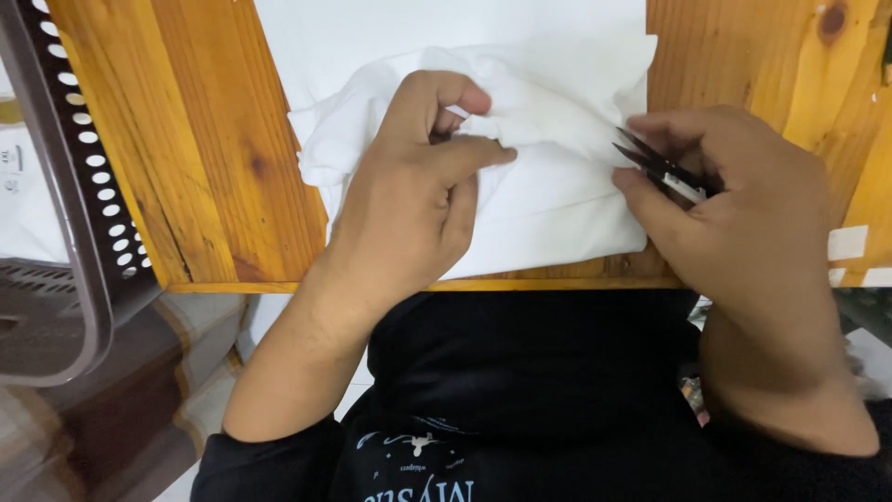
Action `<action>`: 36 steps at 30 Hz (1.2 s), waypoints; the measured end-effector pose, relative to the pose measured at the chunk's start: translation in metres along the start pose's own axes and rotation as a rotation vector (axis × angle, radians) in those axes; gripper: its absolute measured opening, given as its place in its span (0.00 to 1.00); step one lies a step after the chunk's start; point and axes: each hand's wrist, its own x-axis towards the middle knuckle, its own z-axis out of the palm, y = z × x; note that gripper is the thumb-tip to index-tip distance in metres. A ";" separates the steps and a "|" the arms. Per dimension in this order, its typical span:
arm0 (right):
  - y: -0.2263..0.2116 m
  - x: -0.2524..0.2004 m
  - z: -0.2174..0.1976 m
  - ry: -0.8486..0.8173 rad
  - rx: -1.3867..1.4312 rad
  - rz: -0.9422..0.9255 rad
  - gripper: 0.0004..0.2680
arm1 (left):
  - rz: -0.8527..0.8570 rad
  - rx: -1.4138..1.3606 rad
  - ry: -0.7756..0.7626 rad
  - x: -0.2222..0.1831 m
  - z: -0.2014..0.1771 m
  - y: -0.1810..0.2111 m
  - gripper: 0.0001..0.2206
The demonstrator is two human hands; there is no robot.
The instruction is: Trimming loose threads from a white garment using thread snips on a wooden workbench.
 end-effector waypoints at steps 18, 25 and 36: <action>0.036 -0.008 0.014 -0.045 -0.182 -0.272 0.13 | 0.049 0.082 -0.108 -0.002 -0.010 0.004 0.13; 0.030 -0.004 0.009 -0.159 -0.400 -0.247 0.15 | -0.063 0.159 -0.190 -0.011 -0.032 0.006 0.09; 0.016 -0.004 0.006 -0.170 -0.275 -0.177 0.08 | 0.037 0.028 -0.114 -0.023 -0.038 -0.010 0.11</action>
